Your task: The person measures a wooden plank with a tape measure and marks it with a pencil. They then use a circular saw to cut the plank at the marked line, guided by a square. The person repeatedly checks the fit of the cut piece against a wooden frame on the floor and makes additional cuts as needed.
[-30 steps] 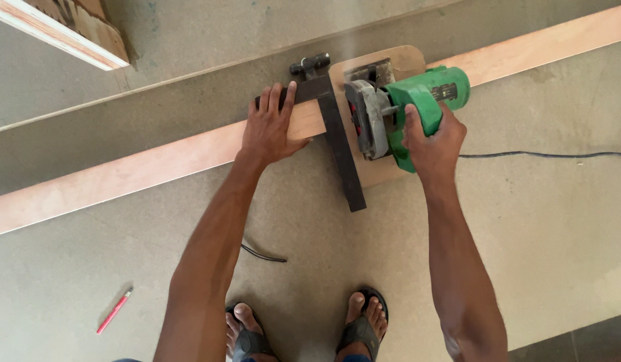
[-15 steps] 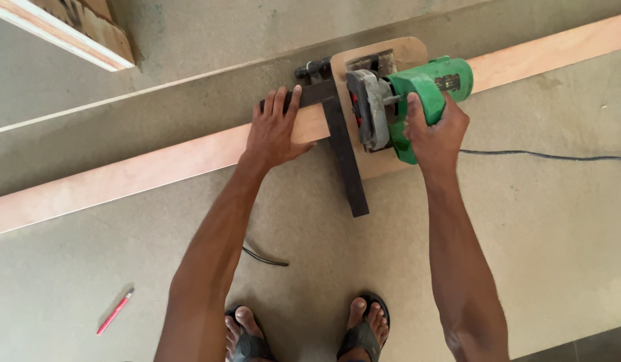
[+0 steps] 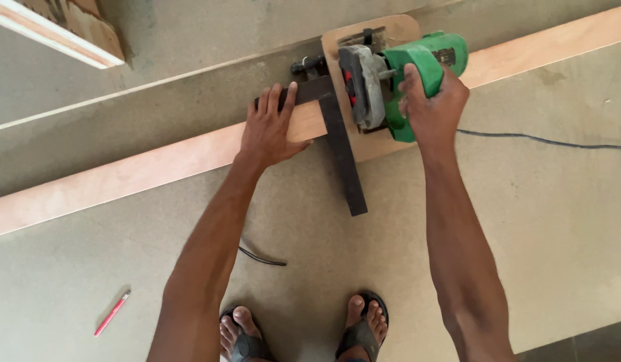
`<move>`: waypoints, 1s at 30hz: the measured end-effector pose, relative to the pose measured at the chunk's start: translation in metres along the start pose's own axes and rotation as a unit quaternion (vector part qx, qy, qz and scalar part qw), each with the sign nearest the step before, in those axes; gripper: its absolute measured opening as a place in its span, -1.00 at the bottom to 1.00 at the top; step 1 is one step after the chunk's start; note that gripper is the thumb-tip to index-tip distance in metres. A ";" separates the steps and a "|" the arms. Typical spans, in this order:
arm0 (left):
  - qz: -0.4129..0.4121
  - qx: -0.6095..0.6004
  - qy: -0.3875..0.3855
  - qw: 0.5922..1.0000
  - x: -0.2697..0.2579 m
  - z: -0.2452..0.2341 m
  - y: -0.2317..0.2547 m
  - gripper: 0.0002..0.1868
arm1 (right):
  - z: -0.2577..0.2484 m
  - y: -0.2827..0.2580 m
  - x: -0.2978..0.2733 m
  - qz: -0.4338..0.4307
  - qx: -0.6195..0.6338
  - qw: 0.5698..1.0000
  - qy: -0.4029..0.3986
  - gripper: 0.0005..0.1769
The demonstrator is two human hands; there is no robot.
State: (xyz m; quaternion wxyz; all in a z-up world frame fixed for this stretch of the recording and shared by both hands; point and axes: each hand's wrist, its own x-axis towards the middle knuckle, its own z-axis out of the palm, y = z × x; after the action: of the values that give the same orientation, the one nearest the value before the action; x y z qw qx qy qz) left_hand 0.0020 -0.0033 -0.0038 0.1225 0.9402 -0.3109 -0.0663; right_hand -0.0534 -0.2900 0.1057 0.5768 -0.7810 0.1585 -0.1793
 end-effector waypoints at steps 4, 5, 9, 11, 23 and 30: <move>-0.014 0.006 -0.030 0.999 0.010 -0.009 -0.004 0.36 | -0.018 -0.016 0.007 -0.018 -0.024 1.000 -0.006 -0.75; -0.013 0.005 -0.025 1.000 0.003 -0.005 -0.003 0.36 | -0.027 -0.017 -0.003 -0.020 -0.035 0.999 -0.014 -0.74; -0.004 -0.041 0.002 0.999 -0.002 0.010 -0.008 0.35 | -0.071 -0.018 -0.038 0.012 0.042 0.999 0.009 -0.66; -0.016 -0.066 0.032 0.997 0.006 0.013 -0.009 0.25 | -0.090 -0.007 -0.050 0.086 0.131 0.985 0.064 -0.64; -0.023 -0.029 0.188 0.981 -0.008 -0.012 0.045 -0.39 | -0.178 0.146 -0.085 0.235 0.608 0.693 0.308 -0.66; 0.010 -0.093 0.136 0.986 -0.083 0.053 0.122 -0.46 | -0.195 0.191 -0.108 0.253 0.624 0.678 0.296 -0.62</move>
State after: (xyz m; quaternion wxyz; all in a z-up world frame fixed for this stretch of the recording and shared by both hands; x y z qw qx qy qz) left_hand -0.1441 -0.0583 -0.0174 0.2506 0.9221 -0.2929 0.0345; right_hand -0.2473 -0.4596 -0.0347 0.8764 -0.0765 0.3639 -0.3060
